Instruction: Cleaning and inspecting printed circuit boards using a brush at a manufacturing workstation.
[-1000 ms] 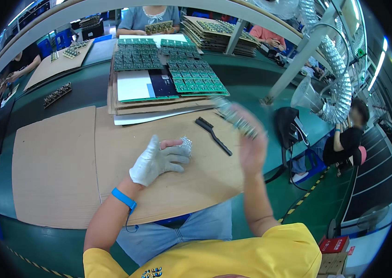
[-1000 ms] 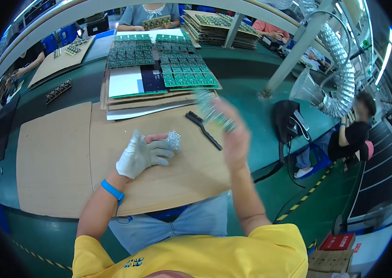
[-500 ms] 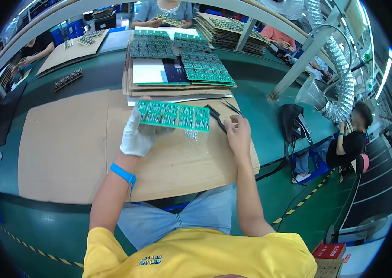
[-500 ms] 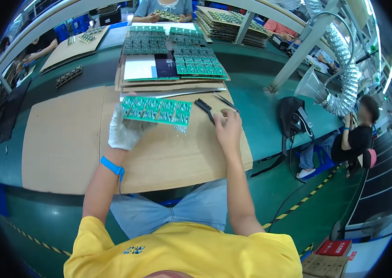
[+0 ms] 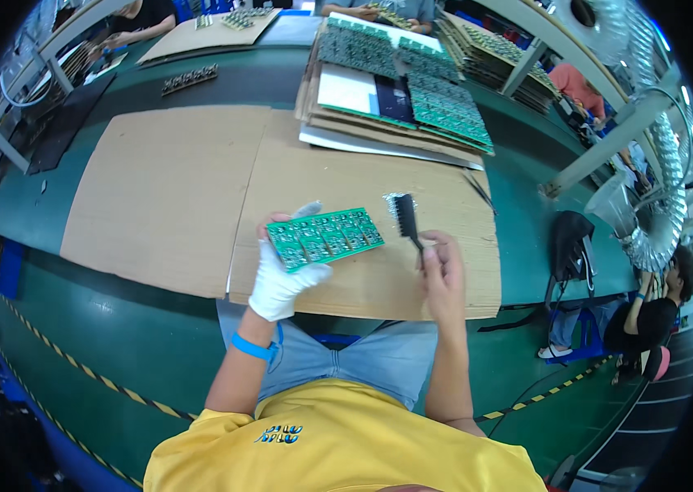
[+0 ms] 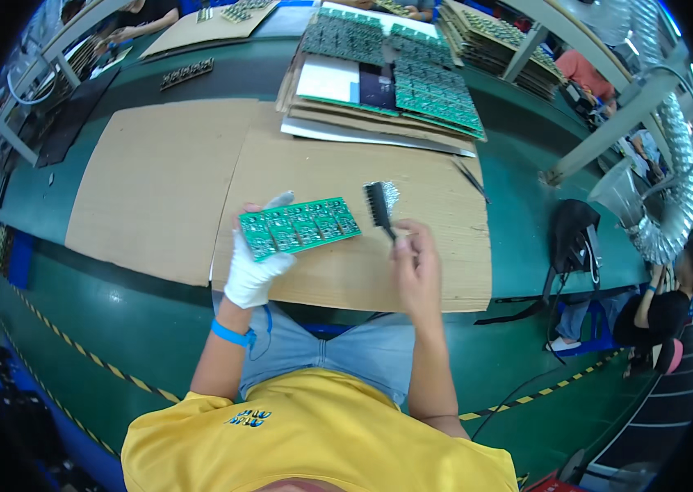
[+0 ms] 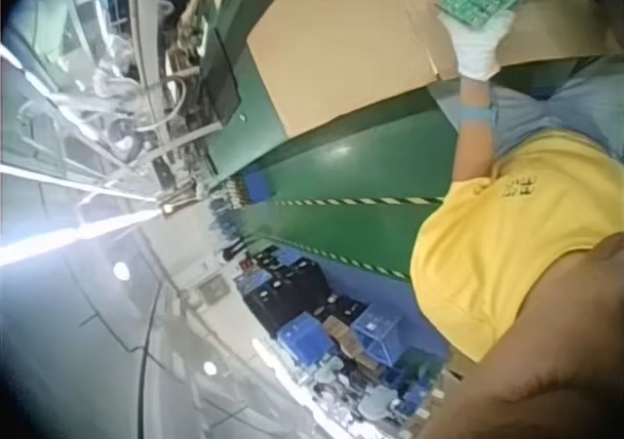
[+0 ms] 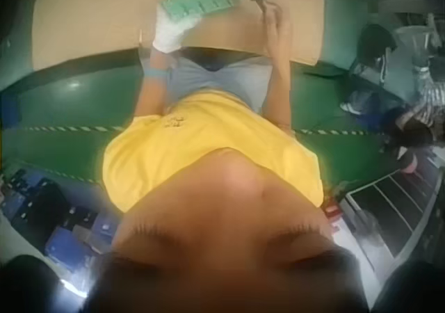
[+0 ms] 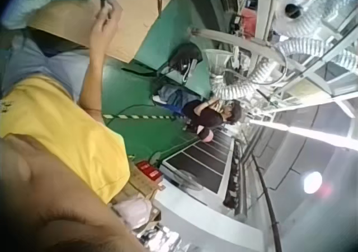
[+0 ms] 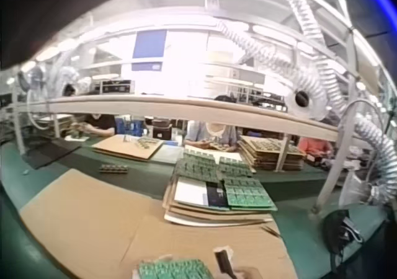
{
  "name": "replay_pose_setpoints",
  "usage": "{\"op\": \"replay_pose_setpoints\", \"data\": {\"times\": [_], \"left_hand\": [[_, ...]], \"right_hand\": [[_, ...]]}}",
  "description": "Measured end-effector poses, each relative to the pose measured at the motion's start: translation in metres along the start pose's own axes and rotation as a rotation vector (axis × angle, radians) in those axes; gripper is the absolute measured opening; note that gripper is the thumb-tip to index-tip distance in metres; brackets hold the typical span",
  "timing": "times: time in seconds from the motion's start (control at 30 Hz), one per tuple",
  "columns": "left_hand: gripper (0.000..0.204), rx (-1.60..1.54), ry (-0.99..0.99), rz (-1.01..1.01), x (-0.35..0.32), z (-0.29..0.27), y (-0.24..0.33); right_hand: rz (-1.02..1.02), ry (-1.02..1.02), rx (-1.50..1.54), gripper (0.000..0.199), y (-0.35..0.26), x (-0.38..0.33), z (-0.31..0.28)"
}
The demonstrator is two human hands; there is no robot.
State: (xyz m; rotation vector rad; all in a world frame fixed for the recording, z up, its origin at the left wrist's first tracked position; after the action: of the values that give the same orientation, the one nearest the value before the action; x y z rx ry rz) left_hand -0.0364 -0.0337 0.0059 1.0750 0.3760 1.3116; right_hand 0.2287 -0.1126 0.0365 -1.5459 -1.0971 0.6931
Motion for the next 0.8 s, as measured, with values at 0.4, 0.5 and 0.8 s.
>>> {"op": "replay_pose_setpoints", "data": {"times": [0.4, 0.5, 0.8], "left_hand": [[0.093, 0.066, 0.036, -0.079, -0.013, 0.011, -0.002], [0.093, 0.104, 0.031, -0.136, -0.016, 0.010, -0.006], [0.086, 0.216, 0.069, -0.112, -0.025, 0.004, -0.007]], "right_hand": [[-0.357, -0.356, -0.148, 0.017, -0.073, -0.038, 0.105], [-0.390, -0.412, -0.196, 0.019, -0.085, -0.043, 0.115], [-0.399, -0.262, -0.409, 0.017, -0.069, -0.024, 0.086]]}}
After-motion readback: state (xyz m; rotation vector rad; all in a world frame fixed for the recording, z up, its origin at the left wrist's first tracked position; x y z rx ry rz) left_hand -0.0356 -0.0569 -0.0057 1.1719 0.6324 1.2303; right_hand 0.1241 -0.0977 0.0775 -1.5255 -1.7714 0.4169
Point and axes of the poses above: each hand's wrist, its own x-axis towards the middle knuckle, its own z-axis out of the palm, y = z × x, the point moved 9 cm from there along x, towards the middle knuckle, and after that the axes turned 2 degrees about -y, right-handed, at the moved point
